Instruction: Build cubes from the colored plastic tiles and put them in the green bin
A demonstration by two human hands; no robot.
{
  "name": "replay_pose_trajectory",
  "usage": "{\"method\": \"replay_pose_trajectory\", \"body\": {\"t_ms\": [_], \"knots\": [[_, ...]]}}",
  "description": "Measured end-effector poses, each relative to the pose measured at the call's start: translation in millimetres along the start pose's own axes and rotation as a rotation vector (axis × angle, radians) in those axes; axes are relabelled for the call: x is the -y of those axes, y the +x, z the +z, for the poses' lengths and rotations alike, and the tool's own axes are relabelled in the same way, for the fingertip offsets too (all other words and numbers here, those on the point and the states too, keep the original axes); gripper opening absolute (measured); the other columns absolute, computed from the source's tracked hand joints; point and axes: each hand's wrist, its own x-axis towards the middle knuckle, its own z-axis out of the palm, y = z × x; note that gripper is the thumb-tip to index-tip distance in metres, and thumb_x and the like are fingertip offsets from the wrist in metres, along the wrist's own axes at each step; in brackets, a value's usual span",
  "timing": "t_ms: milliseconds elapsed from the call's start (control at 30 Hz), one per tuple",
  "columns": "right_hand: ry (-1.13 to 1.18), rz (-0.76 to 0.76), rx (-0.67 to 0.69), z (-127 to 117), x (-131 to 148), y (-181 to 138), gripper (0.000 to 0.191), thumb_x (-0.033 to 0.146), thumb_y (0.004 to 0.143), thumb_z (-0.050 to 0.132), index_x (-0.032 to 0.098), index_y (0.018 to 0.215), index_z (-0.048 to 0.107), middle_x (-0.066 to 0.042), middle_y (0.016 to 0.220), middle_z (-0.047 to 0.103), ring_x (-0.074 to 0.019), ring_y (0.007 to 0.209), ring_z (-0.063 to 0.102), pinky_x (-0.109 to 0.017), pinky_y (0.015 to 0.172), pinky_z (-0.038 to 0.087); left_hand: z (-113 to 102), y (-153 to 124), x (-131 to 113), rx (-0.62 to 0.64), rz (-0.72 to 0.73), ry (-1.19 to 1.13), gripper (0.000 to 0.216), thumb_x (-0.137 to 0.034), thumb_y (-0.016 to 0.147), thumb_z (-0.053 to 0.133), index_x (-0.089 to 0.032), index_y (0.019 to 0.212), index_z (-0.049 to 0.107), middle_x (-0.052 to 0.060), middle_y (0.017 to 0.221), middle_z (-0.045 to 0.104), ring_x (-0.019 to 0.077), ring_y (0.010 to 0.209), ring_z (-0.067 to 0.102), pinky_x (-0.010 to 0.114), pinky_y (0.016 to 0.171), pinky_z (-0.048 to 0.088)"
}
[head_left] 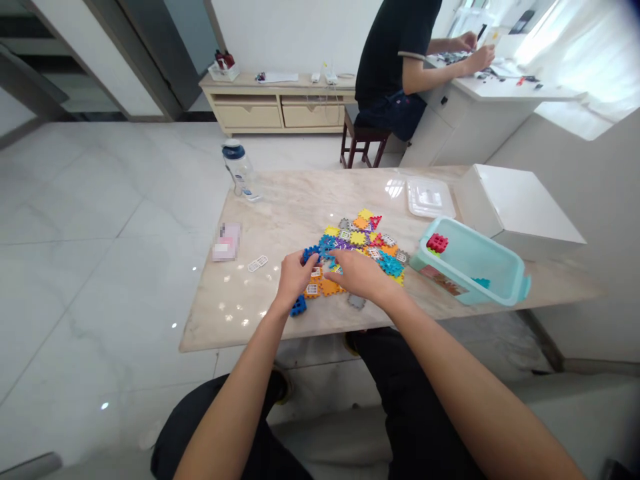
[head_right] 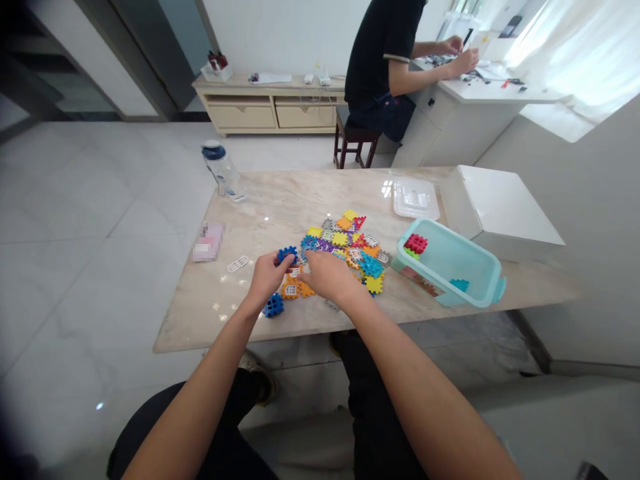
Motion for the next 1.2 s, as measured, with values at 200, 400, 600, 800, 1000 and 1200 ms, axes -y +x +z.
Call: {"method": "replay_pose_trajectory", "body": {"t_ms": [200, 400, 600, 800, 1000, 1200], "knots": [[0.1, -0.151, -0.124, 16.9, 49.4, 26.7, 0.037, 0.034, 0.107, 0.074, 0.017, 0.14, 0.072, -0.016, 0.141, 0.075, -0.0307, 0.135, 0.069, -0.041, 0.115, 0.053, -52.9, -48.5, 16.6, 0.026, -0.093, -0.43, 0.067, -0.078, 0.094, 0.065, -0.016, 0.114, 0.08, 0.018, 0.115, 0.084, 0.0295, 0.099, 0.081, 0.04, 0.086, 0.062], [0.199, -0.287, -0.165, 25.3, 92.8, 50.1, 0.021, 0.028, 0.1, 0.081, 0.02, 0.118, 0.076, -0.011, 0.121, 0.079, -0.0277, 0.116, 0.074, -0.042, 0.104, 0.057, -88.3, -66.6, 24.1, 0.008, -0.11, -0.635, 0.06, -0.074, 0.094, 0.073, -0.019, 0.119, 0.082, 0.016, 0.122, 0.083, 0.0291, 0.113, 0.077, 0.034, 0.085, 0.057], [0.305, -0.387, -0.257, 30.4, 107.3, 74.7, 0.01, 0.013, 0.094, 0.077, 0.021, 0.1, 0.075, -0.006, 0.104, 0.075, -0.0258, 0.104, 0.071, -0.042, 0.096, 0.055, -119.9, -70.9, 18.6, 0.125, -0.042, -0.64, 0.056, -0.068, 0.093, 0.08, -0.023, 0.127, 0.082, 0.013, 0.133, 0.079, 0.027, 0.11, 0.075, 0.037, 0.091, 0.056], [0.36, -0.637, -0.239, 26.5, 110.6, 81.3, 0.015, 0.011, 0.097, 0.07, 0.025, 0.1, 0.076, -0.006, 0.113, 0.072, -0.0251, 0.11, 0.068, -0.044, 0.102, 0.056, -141.1, -72.2, 28.8, 0.078, -0.112, -0.763, 0.047, -0.064, 0.091, 0.082, -0.025, 0.117, 0.087, 0.011, 0.127, 0.081, 0.0232, 0.107, 0.071, 0.034, 0.089, 0.052], [0.244, -0.567, -0.188, 12.8, 90.7, 57.4, 0.058, 0.023, 0.099, 0.076, 0.03, 0.153, 0.058, -0.011, 0.14, 0.067, -0.0287, 0.121, 0.069, -0.052, 0.111, 0.058, -134.6, -67.3, 31.3, -0.041, -0.118, -0.696, 0.052, -0.045, 0.076, 0.097, -0.022, 0.121, 0.084, 0.008, 0.11, 0.084, 0.0202, 0.099, 0.071, 0.033, 0.088, 0.05], [0.041, -0.571, -0.171, 17.7, 83.9, 31.8, 0.066, 0.04, 0.102, 0.08, 0.024, 0.16, 0.054, -0.017, 0.152, 0.067, -0.0366, 0.142, 0.061, -0.06, 0.121, 0.051, -121.1, -72.1, 21.4, -0.115, -0.079, -0.592, 0.055, -0.042, 0.071, 0.098, -0.018, 0.117, 0.081, 0.005, 0.095, 0.08, 0.0207, 0.091, 0.073, 0.034, 0.085, 0.052]]}}
